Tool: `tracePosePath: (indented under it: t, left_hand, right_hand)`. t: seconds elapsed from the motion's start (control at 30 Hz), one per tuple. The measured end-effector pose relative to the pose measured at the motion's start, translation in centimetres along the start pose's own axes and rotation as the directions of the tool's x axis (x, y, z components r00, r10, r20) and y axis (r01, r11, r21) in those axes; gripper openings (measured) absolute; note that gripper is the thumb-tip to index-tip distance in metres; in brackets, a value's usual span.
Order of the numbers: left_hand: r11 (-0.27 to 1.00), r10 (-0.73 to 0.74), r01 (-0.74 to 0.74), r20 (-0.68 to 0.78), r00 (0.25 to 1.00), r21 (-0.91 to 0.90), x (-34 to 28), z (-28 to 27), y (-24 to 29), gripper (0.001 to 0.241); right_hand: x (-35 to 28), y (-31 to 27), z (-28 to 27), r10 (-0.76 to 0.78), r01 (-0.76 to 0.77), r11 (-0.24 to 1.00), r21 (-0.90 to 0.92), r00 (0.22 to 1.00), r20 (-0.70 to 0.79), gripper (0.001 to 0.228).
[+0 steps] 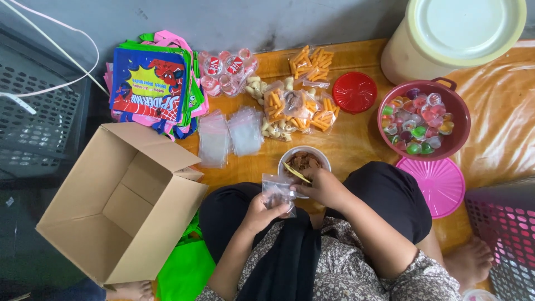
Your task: Packing small brown cookies from a bowl into individual plastic bags using a spoon.
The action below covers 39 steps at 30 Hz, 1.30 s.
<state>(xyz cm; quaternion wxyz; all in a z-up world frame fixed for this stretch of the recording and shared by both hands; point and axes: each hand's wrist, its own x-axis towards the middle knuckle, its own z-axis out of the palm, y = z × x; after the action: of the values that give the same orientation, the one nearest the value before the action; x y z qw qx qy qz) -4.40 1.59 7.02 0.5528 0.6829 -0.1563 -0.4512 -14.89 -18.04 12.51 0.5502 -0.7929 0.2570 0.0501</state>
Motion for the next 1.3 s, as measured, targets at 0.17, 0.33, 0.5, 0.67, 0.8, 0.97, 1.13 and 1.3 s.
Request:
tracePosePath:
  t: [0.17,0.33,0.5,0.67,0.8,0.97,1.13,1.3]
  left_hand:
    - [0.992,0.087,-0.094,0.08,0.993,0.085,0.6,-1.6,-4.0,0.05]
    - [0.969,0.191,-0.196,0.046,0.981,0.15,-0.2,-1.2,-1.4,0.05]
    - [0.951,0.279,-0.29,-0.114,0.954,-0.104,0.0,-0.1,0.1,0.023]
    - [0.924,0.373,-0.382,-0.227,0.9,0.004,0.0,0.2,-0.1,0.015]
    - [0.917,0.391,-0.4,-0.246,0.887,0.017,-0.6,1.2,0.2,0.014]
    - [0.904,0.41,-0.427,-0.286,0.866,0.004,0.1,0.2,-1.6,0.013]
    - [0.886,0.448,-0.464,-0.259,0.855,0.0,-0.1,0.5,-0.6,0.008]
    - [0.893,0.449,-0.445,-0.199,0.871,0.064,-1.0,2.0,1.6,0.01]
  right_hand:
    - [-0.4,0.2,-0.5,-0.009,0.01,0.999,0.054,1.0,-0.017,0.013]
    - [-1.2,-0.1,-1.0,-0.025,0.027,0.994,0.102,1.0,-0.016,0.014]
    - [-1.8,-0.8,-1.1,-0.059,0.069,0.986,0.149,0.996,-0.065,0.011]
    - [-2.4,-1.1,-0.9,-0.258,0.284,0.935,0.213,0.956,-0.14,0.011]
    - [-2.3,-1.0,0.3,-0.37,0.415,0.875,0.25,0.905,-0.209,0.018]
    - [-2.6,-1.7,-0.3,-0.41,0.45,0.865,0.221,0.888,-0.206,0.022]
    - [-2.4,-2.2,-0.6,-0.474,0.488,0.872,0.028,0.858,-0.196,0.023]
    - [-2.3,-3.0,-0.8,-0.439,0.415,0.895,-0.165,0.887,-0.146,0.018]
